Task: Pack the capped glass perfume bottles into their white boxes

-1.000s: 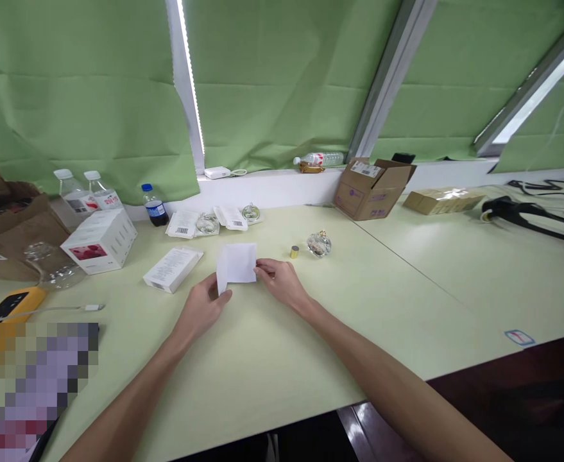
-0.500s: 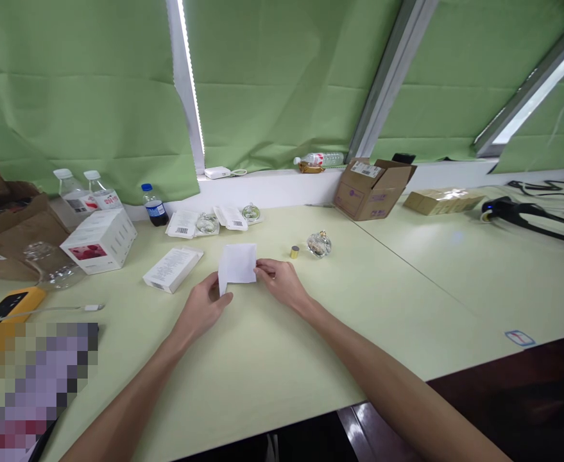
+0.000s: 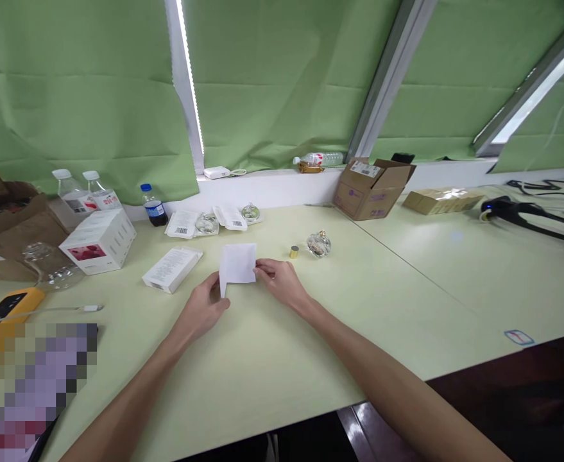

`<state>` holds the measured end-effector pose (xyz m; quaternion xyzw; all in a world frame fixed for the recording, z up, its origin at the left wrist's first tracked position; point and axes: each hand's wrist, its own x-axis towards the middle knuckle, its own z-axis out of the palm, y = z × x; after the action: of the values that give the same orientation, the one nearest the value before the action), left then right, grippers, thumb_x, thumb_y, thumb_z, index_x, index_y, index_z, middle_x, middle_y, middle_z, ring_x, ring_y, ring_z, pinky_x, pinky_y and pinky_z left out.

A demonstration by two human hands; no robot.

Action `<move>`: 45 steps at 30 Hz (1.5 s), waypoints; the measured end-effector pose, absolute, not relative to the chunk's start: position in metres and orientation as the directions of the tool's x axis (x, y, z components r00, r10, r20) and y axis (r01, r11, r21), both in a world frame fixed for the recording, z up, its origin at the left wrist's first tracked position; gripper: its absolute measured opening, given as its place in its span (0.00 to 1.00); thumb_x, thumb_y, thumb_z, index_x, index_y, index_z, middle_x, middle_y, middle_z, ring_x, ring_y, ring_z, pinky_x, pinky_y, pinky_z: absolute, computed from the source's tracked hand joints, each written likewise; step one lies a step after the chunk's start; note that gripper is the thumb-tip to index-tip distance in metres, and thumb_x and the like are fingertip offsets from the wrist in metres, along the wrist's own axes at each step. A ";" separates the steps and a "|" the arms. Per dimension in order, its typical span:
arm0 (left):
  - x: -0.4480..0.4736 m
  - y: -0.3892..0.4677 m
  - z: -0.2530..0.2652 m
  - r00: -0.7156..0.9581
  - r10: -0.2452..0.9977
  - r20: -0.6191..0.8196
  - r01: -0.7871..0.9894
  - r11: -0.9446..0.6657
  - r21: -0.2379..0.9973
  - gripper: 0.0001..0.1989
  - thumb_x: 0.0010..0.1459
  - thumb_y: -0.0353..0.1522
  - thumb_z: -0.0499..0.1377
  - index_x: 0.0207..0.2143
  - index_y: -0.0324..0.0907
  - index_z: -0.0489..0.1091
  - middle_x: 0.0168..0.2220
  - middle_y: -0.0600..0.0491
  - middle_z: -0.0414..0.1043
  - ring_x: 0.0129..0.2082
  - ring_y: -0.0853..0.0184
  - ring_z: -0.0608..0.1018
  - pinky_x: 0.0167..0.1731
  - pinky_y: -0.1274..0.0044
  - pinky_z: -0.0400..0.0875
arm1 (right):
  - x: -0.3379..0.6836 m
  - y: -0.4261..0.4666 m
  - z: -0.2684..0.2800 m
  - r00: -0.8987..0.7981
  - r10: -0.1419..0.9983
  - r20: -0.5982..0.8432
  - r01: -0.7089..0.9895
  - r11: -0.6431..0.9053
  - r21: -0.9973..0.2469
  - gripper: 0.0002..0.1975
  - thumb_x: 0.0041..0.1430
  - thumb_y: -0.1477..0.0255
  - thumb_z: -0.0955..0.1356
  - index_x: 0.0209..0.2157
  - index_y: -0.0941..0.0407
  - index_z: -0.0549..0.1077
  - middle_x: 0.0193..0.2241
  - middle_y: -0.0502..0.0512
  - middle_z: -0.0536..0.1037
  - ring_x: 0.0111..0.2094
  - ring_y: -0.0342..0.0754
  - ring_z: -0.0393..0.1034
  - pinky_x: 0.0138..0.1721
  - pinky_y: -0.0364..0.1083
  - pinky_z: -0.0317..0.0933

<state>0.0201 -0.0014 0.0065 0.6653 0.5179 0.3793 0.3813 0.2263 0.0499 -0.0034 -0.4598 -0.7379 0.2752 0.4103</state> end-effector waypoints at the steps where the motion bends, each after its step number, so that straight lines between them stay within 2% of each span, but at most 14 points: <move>1: 0.020 -0.002 0.007 0.175 0.979 0.107 0.399 -0.170 0.901 0.27 0.47 0.26 0.53 0.53 0.42 0.65 0.50 0.50 0.71 0.49 0.59 0.73 0.46 0.71 0.66 | 0.226 0.050 -0.003 -0.241 0.904 0.353 0.453 0.426 -0.783 0.12 0.58 0.69 0.64 0.38 0.57 0.77 0.32 0.54 0.81 0.36 0.51 0.75 0.39 0.46 0.68; 12: 0.022 -0.004 0.008 0.164 0.978 0.133 0.385 -0.187 0.904 0.29 0.46 0.26 0.53 0.54 0.41 0.64 0.52 0.47 0.70 0.51 0.57 0.71 0.50 0.67 0.65 | 0.226 0.049 -0.003 -0.244 0.909 0.338 0.445 0.415 -0.794 0.11 0.58 0.69 0.64 0.36 0.57 0.77 0.28 0.53 0.80 0.35 0.51 0.75 0.39 0.47 0.68; 17: 0.021 -0.003 0.009 0.193 0.970 0.145 0.358 -0.207 0.911 0.30 0.46 0.26 0.54 0.55 0.41 0.64 0.52 0.47 0.70 0.51 0.56 0.71 0.50 0.66 0.66 | 0.226 0.050 -0.003 -0.246 0.907 0.341 0.445 0.418 -0.792 0.11 0.57 0.69 0.64 0.37 0.57 0.76 0.30 0.54 0.80 0.35 0.51 0.75 0.39 0.47 0.68; 21: 0.018 -0.002 0.007 0.237 0.961 0.145 0.321 -0.218 0.921 0.34 0.43 0.24 0.53 0.57 0.43 0.62 0.55 0.48 0.67 0.55 0.55 0.67 0.50 0.67 0.66 | 0.227 0.051 -0.004 -0.246 0.904 0.349 0.447 0.425 -0.787 0.12 0.57 0.69 0.64 0.37 0.57 0.76 0.32 0.55 0.80 0.35 0.51 0.75 0.38 0.46 0.67; 25: 0.016 0.000 0.002 0.237 0.962 0.135 0.338 -0.212 0.917 0.36 0.44 0.23 0.52 0.59 0.44 0.59 0.56 0.49 0.65 0.57 0.58 0.66 0.52 0.68 0.65 | 0.227 0.052 -0.006 -0.246 0.900 0.359 0.459 0.435 -0.775 0.12 0.57 0.70 0.63 0.39 0.58 0.76 0.35 0.55 0.80 0.35 0.50 0.75 0.38 0.45 0.67; 30: 0.015 0.008 -0.007 0.166 0.973 0.163 0.359 -0.213 0.909 0.30 0.46 0.25 0.54 0.55 0.42 0.63 0.52 0.48 0.70 0.53 0.59 0.71 0.54 0.66 0.62 | 0.227 0.053 -0.007 -0.246 0.903 0.352 0.466 0.429 -0.774 0.12 0.57 0.69 0.64 0.38 0.58 0.76 0.36 0.55 0.80 0.36 0.50 0.75 0.37 0.44 0.67; 38: 0.025 0.008 -0.012 0.040 0.971 0.235 0.400 -0.232 0.887 0.19 0.52 0.38 0.59 0.47 0.42 0.67 0.47 0.48 0.73 0.47 0.62 0.74 0.50 0.69 0.66 | 0.225 0.049 -0.001 -0.277 0.895 0.350 0.440 0.442 -0.781 0.11 0.58 0.70 0.63 0.37 0.56 0.76 0.35 0.53 0.80 0.35 0.49 0.75 0.38 0.45 0.67; 45: 0.025 0.008 -0.009 -0.016 0.966 0.257 0.443 -0.223 0.868 0.15 0.53 0.40 0.59 0.41 0.41 0.68 0.42 0.48 0.75 0.43 0.63 0.76 0.47 0.70 0.68 | 0.223 0.044 0.003 -0.312 0.888 0.339 0.379 0.443 -0.812 0.11 0.57 0.71 0.63 0.37 0.57 0.77 0.33 0.53 0.80 0.36 0.49 0.75 0.39 0.45 0.67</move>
<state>0.0252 0.0078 -0.0092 0.6387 0.5517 0.4514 0.2898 0.2233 0.0441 0.0029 -0.4242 -0.7465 0.3139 0.4053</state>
